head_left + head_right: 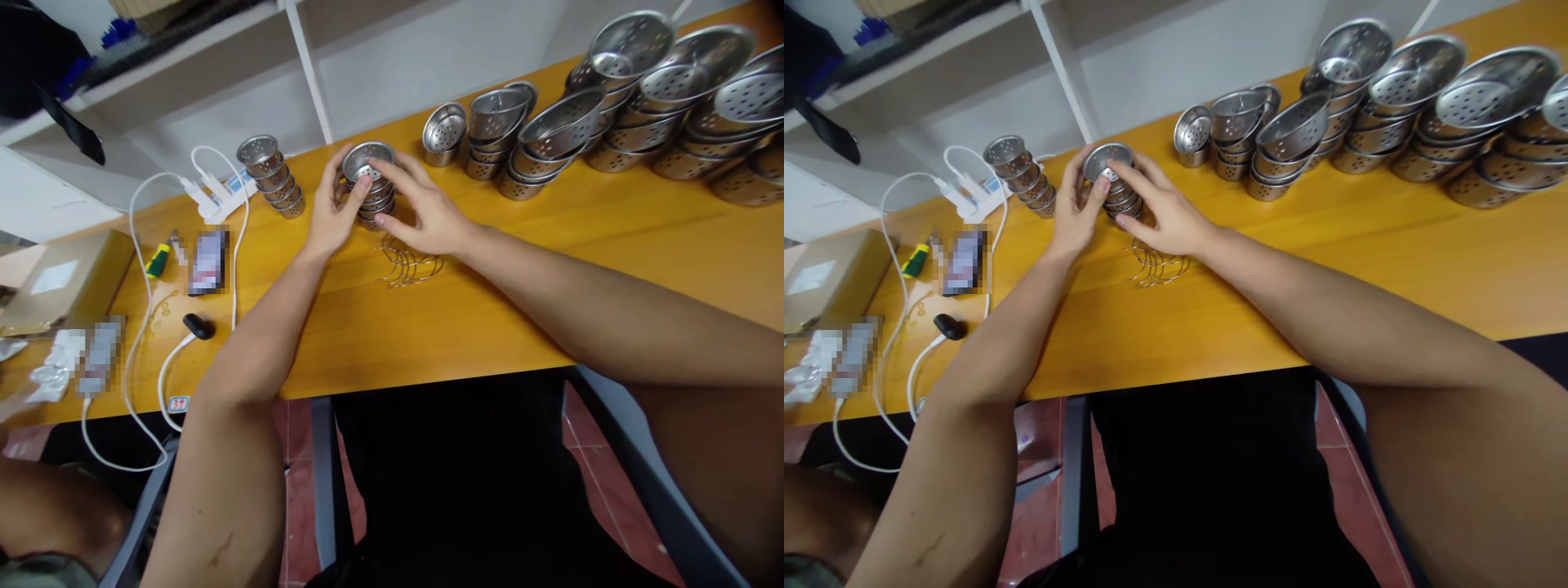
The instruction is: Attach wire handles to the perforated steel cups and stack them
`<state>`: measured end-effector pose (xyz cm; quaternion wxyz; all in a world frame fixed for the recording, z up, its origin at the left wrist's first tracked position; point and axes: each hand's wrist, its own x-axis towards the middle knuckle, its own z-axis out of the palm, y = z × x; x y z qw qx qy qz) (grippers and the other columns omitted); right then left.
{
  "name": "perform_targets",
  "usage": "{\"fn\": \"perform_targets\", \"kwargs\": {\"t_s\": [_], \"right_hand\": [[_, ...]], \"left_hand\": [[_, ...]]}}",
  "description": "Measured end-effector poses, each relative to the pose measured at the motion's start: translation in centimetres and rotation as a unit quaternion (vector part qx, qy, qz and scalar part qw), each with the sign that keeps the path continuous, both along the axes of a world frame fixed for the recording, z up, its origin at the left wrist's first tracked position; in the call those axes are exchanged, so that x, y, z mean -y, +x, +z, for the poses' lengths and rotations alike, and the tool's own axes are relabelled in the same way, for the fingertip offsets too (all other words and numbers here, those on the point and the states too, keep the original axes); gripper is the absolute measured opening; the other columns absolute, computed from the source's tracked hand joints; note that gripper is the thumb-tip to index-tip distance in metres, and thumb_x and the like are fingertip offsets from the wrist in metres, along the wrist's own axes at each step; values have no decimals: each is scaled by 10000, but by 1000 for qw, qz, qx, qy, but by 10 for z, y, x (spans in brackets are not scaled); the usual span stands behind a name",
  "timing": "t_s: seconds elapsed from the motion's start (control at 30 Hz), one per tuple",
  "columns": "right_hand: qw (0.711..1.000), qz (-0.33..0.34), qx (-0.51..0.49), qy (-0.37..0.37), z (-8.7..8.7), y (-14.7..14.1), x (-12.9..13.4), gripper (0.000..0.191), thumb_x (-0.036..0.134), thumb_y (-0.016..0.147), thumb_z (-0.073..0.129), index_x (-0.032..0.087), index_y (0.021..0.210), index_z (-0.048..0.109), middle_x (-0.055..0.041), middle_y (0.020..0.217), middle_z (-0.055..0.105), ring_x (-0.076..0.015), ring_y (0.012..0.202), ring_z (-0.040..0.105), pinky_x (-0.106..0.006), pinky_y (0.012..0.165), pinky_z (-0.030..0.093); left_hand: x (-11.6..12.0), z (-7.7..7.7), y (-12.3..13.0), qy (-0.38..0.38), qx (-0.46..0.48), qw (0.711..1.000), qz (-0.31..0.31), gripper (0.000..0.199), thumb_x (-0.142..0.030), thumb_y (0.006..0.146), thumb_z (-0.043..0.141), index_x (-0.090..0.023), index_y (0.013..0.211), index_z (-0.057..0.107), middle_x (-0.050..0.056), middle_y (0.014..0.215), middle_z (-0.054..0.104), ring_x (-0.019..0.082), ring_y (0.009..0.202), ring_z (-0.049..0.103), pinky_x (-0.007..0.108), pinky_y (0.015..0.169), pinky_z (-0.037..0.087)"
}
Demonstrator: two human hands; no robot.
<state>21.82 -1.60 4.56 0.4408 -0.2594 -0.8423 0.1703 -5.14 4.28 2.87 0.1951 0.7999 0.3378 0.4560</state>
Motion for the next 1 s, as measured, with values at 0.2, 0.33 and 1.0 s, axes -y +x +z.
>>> {"fn": "perform_targets", "kwargs": {"t_s": [0.2,0.33,1.0], "right_hand": [[1000,15,21,-16,-5,-4,-2,1257,927,1070,673,304,2025,145,-108,2055,263,-450,1934,177,-703,1581,201],[999,15,9,-31,-15,-6,-5,1325,923,1057,693,288,2028,52,-125,2068,198,-481,1903,263,-708,1560,301],[999,-18,21,-43,-24,0,-7,772,754,1087,721,252,1673,711,-212,1587,743,-490,1523,696,-785,1375,542]], "left_hand": [[-7,-34,1,-21,-21,1000,-4,1217,-997,931,812,-338,1826,316,203,1822,580,383,1733,634,554,1437,588],[-11,-39,-8,-65,9,996,58,1089,-930,868,944,-286,1626,503,208,1709,663,398,1606,716,587,1332,668],[16,-22,-3,-1,-120,993,20,696,-691,1068,820,-244,1581,675,216,1769,667,369,1699,646,585,1457,543]]}}
